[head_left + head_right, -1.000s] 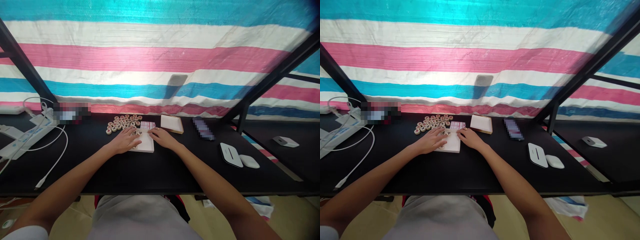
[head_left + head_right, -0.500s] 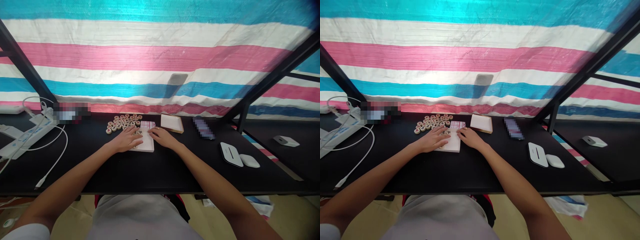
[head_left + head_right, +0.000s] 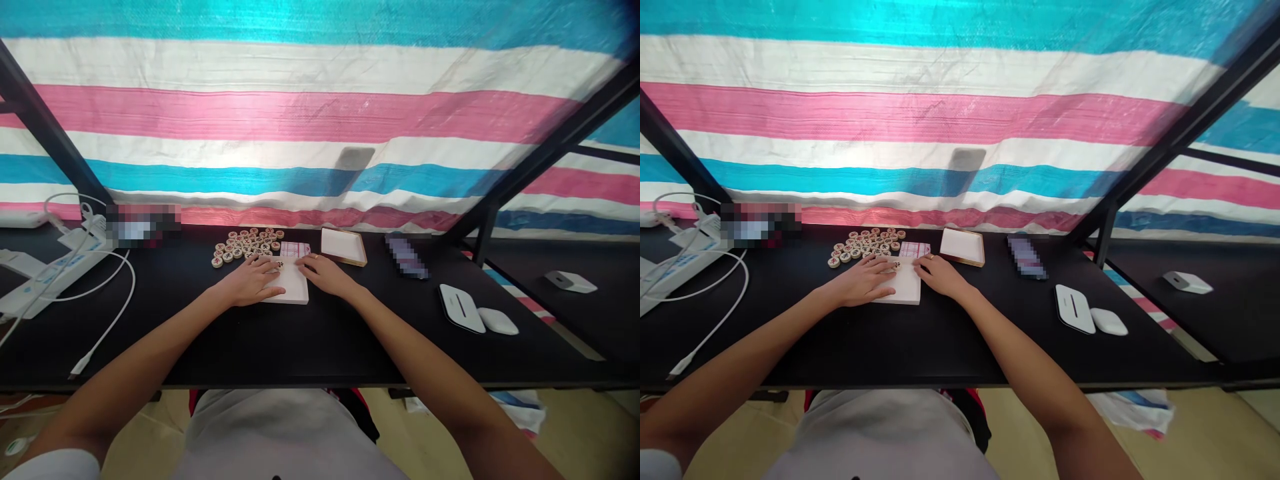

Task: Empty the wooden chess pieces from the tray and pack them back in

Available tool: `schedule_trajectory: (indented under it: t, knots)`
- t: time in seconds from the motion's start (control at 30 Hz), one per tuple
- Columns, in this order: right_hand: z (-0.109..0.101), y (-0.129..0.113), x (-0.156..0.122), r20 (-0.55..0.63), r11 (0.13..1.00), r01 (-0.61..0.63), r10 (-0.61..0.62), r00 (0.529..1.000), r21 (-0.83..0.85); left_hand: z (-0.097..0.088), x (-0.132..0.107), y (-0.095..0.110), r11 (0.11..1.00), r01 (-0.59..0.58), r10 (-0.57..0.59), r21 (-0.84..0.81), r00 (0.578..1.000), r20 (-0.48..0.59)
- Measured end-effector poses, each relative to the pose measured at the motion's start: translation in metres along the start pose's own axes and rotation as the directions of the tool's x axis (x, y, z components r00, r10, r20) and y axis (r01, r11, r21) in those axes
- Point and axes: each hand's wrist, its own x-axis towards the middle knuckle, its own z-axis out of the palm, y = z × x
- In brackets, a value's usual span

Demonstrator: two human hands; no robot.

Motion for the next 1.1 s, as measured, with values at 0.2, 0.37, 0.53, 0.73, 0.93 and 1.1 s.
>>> schedule_trajectory:
  t: [0.2, 0.37, 0.53, 0.73, 0.93, 1.1]
  knots:
    - [-0.002, -0.003, 0.000, 0.011, 1.000, -0.007, 0.006, 1.000, 0.013, -0.003, -0.003, 0.002, 1.000, 0.001, 0.000, 0.030, 1.000, -0.028]
    - [-0.002, -0.002, 0.000, 0.010, 1.000, -0.016, 0.016, 1.000, 0.021, -0.004, -0.002, 0.005, 0.997, 0.034, -0.030, 0.063, 0.998, -0.061]
    - [-0.001, -0.002, 0.000, 0.016, 1.000, -0.025, 0.025, 1.000, 0.006, -0.006, -0.001, 0.009, 0.991, 0.083, -0.074, 0.106, 0.993, -0.088]
    - [0.000, -0.001, 0.000, 0.017, 1.000, -0.017, 0.017, 1.000, -0.005, 0.001, 0.004, 0.004, 1.000, 0.022, -0.022, -0.011, 0.998, -0.067]
    - [0.001, 0.001, 0.000, 0.013, 1.000, -0.015, 0.015, 1.000, 0.005, 0.004, 0.008, -0.001, 0.997, 0.062, -0.061, -0.045, 0.998, 0.026]
    - [0.001, 0.001, 0.000, 0.020, 0.999, -0.032, 0.032, 0.999, 0.000, 0.004, 0.005, -0.005, 0.998, -0.004, 0.011, 0.071, 0.994, -0.108]
